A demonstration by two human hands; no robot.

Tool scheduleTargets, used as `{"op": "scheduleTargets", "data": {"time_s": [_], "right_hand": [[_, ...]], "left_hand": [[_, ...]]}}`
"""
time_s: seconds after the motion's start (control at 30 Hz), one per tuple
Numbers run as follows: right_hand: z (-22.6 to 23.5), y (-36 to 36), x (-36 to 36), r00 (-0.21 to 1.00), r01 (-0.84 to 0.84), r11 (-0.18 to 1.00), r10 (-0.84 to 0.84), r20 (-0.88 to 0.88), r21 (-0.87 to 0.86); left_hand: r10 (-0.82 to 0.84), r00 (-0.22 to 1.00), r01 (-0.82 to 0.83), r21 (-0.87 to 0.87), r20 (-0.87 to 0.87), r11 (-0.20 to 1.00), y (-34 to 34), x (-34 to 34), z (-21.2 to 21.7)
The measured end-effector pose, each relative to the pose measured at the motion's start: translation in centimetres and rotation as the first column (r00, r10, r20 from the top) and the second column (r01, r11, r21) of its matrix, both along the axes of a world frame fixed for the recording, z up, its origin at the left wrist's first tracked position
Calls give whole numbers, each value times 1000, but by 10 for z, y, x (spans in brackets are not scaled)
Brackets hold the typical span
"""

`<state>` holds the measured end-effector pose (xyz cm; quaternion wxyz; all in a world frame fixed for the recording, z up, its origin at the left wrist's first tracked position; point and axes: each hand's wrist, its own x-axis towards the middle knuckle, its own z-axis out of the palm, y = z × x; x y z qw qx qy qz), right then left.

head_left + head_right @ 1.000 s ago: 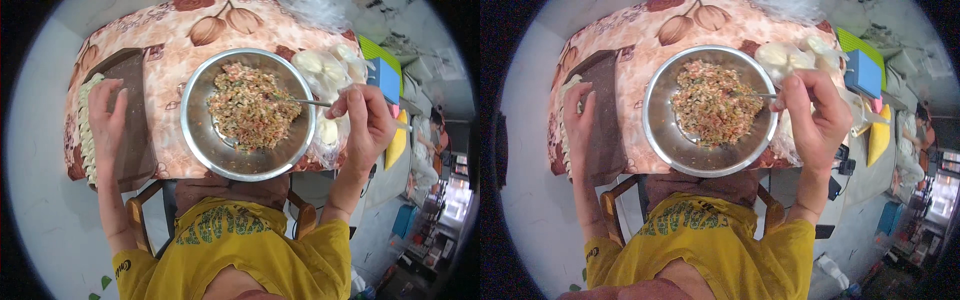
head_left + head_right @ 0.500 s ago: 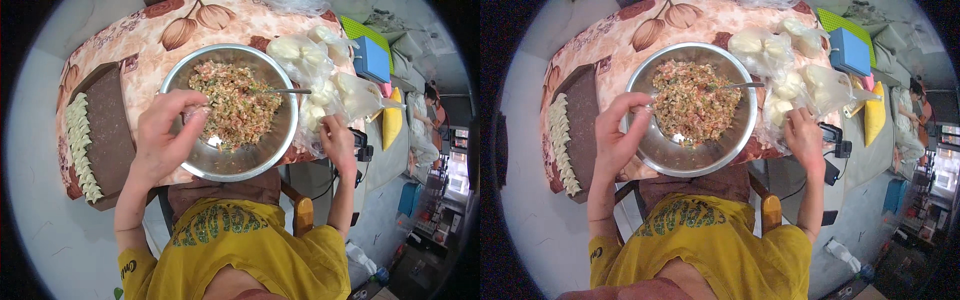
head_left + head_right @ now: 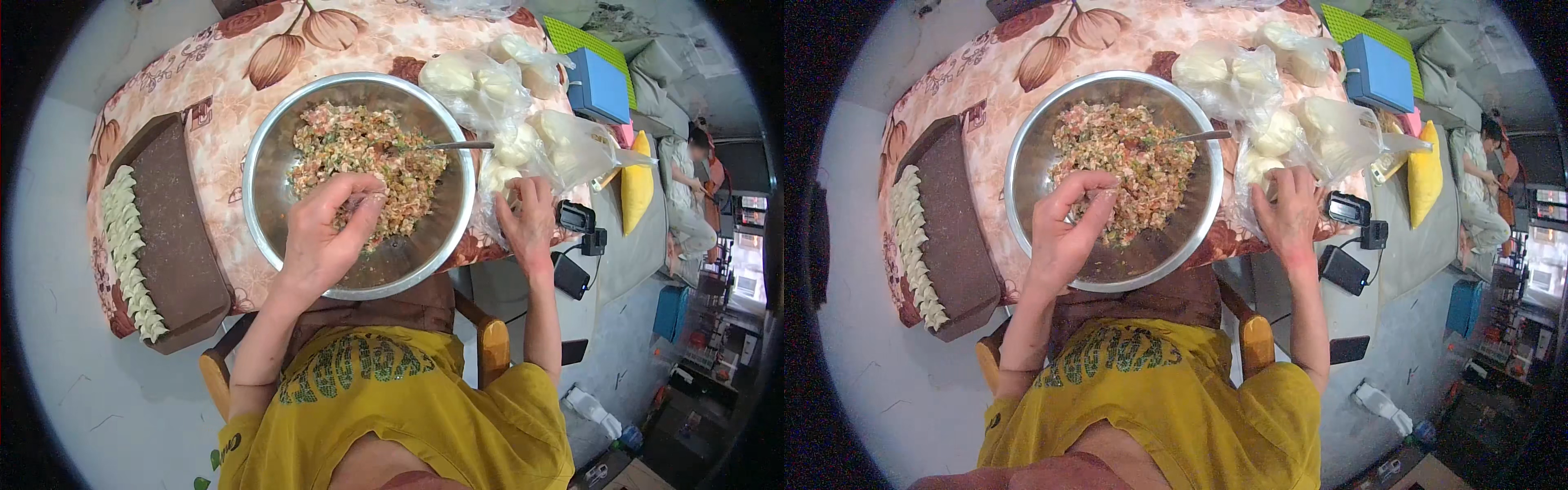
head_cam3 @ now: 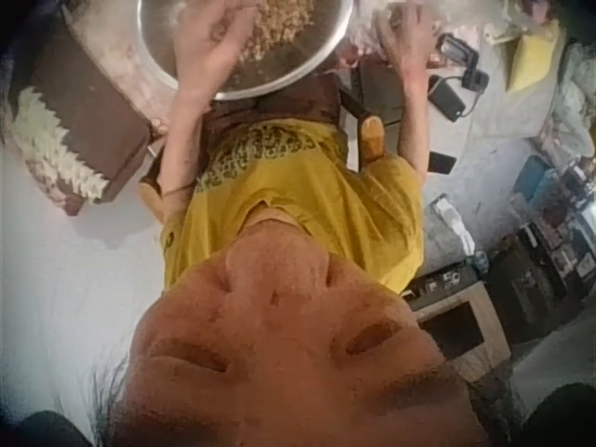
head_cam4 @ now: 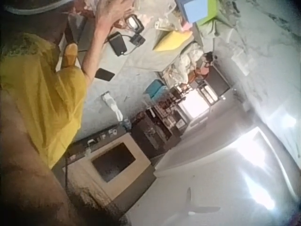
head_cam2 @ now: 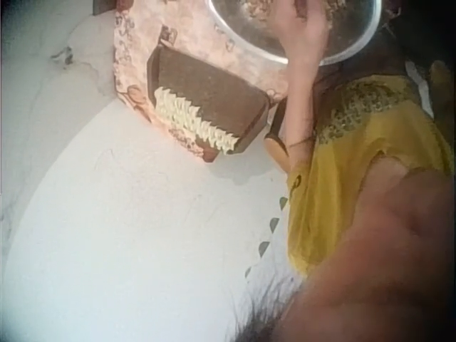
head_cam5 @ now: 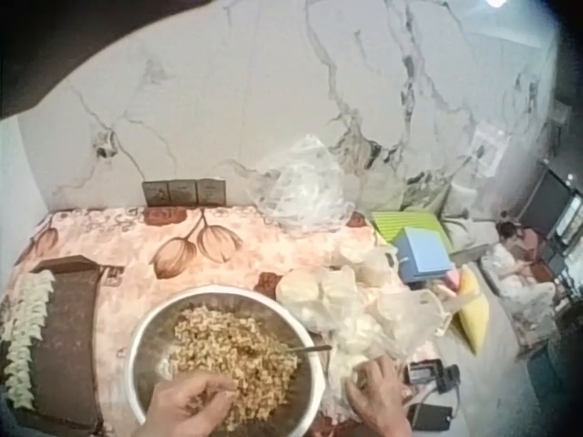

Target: The recorder is preparing dumplings by scooping filling onto wrappers and pinching them closed.

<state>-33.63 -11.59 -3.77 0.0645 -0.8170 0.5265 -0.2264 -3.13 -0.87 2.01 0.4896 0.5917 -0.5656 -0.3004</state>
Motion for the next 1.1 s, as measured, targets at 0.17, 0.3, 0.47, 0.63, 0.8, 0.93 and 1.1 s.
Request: {"op": "scheduleTargets", "data": {"time_s": [0.17,0.3,0.47,0.63,0.8,0.93,1.1], "right_hand": [[-5,-1,-5,992,29,999,-32,119,28],[-10,-5,-28,737,119,898,-365,569,423],[36,2,-7,35,-276,758,-606,794,591],[54,26,13,62,-609,647,-537,841,458],[75,51,73,359,-764,331,-495,791,554],[84,56,108,469,-772,205,-455,757,601],[81,60,136,510,-714,363,-317,800,599]], "left_hand": [[133,944,-94,141,-303,986,6,4,-6],[171,895,-117,154,-411,981,6,10,-10],[106,898,-39,163,-427,986,6,13,-11],[3,755,145,171,-656,975,6,3,-10],[-73,580,334,155,-811,930,17,-15,6],[-65,551,342,154,-832,927,28,0,-5],[46,640,165,195,-767,967,31,9,-13]]}}
